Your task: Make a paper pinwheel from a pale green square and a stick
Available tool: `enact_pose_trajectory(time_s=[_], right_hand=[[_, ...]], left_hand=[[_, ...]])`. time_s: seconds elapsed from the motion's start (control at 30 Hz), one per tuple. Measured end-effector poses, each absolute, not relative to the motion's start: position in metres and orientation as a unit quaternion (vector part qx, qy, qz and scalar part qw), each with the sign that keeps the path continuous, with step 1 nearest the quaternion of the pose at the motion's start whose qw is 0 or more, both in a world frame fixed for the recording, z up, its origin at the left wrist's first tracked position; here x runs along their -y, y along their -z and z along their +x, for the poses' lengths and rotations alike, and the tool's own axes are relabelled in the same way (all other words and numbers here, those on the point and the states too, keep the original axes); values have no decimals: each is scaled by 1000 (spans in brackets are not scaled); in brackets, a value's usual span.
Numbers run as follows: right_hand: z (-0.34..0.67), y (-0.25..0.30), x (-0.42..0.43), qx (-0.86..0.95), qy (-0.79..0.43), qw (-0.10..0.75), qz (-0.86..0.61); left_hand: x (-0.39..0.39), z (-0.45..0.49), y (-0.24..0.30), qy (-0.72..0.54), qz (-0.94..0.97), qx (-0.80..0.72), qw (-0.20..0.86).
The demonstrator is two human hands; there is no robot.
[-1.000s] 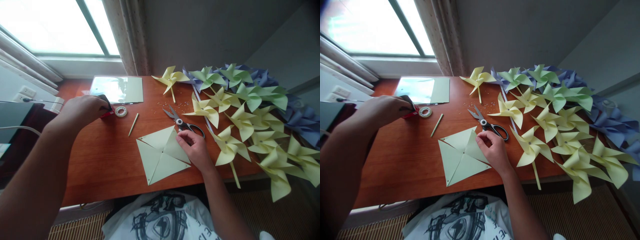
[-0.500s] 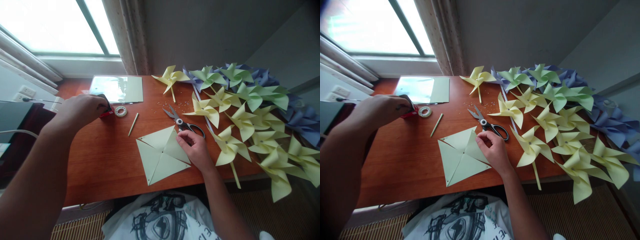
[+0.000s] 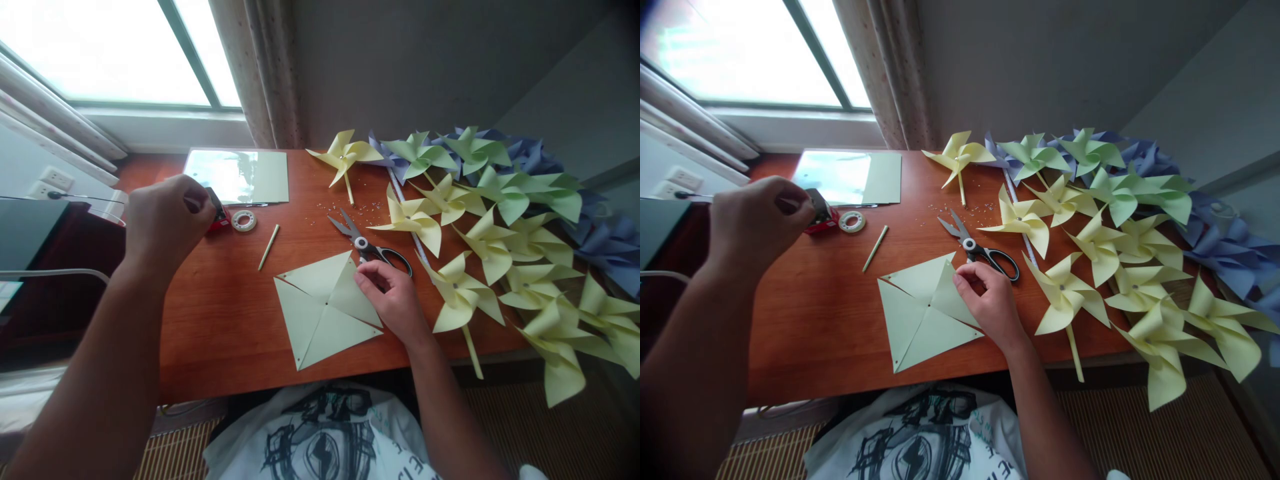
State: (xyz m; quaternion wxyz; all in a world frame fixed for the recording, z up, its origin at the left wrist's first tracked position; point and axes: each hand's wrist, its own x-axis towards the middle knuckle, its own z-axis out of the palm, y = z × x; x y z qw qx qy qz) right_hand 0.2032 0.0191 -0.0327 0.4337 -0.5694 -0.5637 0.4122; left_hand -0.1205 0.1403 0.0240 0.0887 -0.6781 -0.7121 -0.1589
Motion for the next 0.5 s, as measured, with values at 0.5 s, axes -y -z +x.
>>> enact_pose_trajectory(time_s=[0.5], right_hand=[[205,33,-18,562,-410,430,-575]], left_hand=[[-139,-126,-27,148,-667,727,63]])
